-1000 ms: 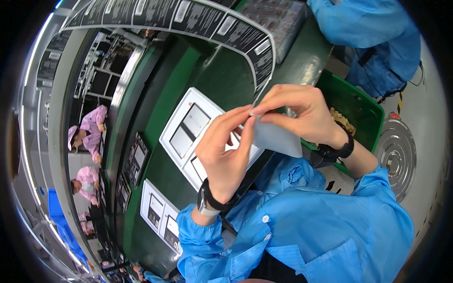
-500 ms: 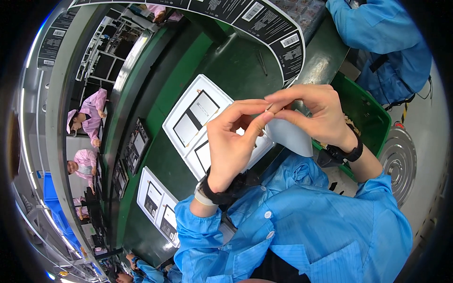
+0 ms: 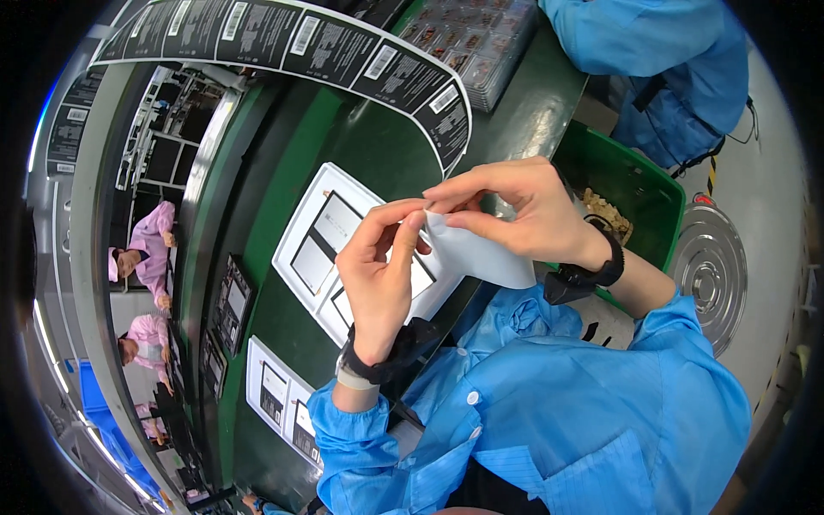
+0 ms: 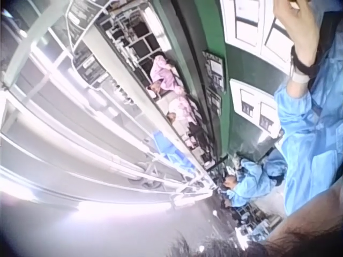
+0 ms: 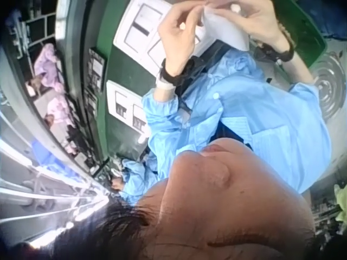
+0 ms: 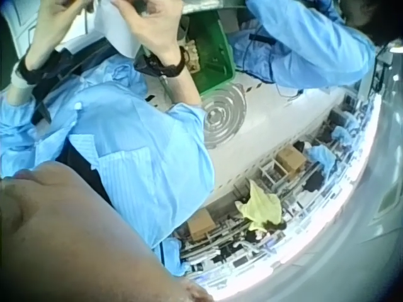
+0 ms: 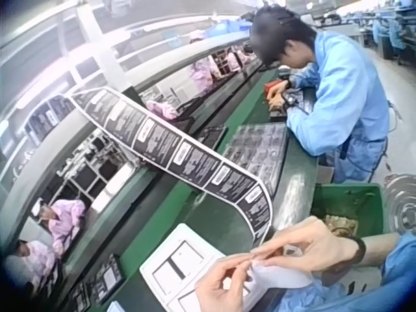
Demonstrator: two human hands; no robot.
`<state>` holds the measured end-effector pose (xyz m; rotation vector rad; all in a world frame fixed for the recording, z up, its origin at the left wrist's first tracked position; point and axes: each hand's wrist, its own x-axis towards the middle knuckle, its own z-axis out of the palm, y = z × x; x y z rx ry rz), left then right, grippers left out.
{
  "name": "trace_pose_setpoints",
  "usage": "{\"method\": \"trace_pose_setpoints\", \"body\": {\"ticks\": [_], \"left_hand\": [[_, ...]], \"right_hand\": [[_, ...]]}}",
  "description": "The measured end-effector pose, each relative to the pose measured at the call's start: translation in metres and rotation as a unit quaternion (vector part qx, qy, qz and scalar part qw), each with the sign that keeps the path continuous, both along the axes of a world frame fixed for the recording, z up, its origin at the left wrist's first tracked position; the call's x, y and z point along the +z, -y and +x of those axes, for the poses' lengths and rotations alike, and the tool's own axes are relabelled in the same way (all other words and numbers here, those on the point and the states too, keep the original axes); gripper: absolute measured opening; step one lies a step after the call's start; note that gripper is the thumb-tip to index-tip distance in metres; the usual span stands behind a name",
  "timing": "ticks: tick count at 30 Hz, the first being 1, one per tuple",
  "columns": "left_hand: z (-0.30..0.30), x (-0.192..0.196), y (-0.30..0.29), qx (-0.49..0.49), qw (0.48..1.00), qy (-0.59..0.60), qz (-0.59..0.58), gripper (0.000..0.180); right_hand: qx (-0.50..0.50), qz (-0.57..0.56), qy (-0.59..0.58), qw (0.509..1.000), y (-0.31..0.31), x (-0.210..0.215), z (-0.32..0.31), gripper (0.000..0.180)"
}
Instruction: Assembling laptop components, applying identification labels to batteries, and installing batteries into chassis.
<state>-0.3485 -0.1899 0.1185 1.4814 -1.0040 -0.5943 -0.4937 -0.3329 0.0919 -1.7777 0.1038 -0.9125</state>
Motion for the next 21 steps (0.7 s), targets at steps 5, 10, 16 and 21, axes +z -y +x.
{"method": "trace_pose_setpoints", "body": {"ticks": [5,10,16,21], "left_hand": [[0.020,0.011,-0.004,0.058,0.995,-0.077,0.036,0.017],[0.072,0.023,-0.040,0.140,0.989,-0.025,-0.028,0.022],[0.093,0.033,-0.104,0.102,0.833,0.536,-0.087,0.017],[0.101,0.034,-0.141,-0.087,0.787,0.607,-0.075,0.035]], "right_hand": [[-0.007,-0.006,-0.008,1.000,0.004,0.001,-0.011,0.031],[-0.060,0.094,-0.018,0.994,0.031,-0.020,-0.047,0.031],[-0.326,-0.226,-0.162,0.904,0.045,0.010,-0.065,0.029],[-0.005,-0.127,-0.119,0.985,-0.008,0.057,-0.003,0.025]]}}
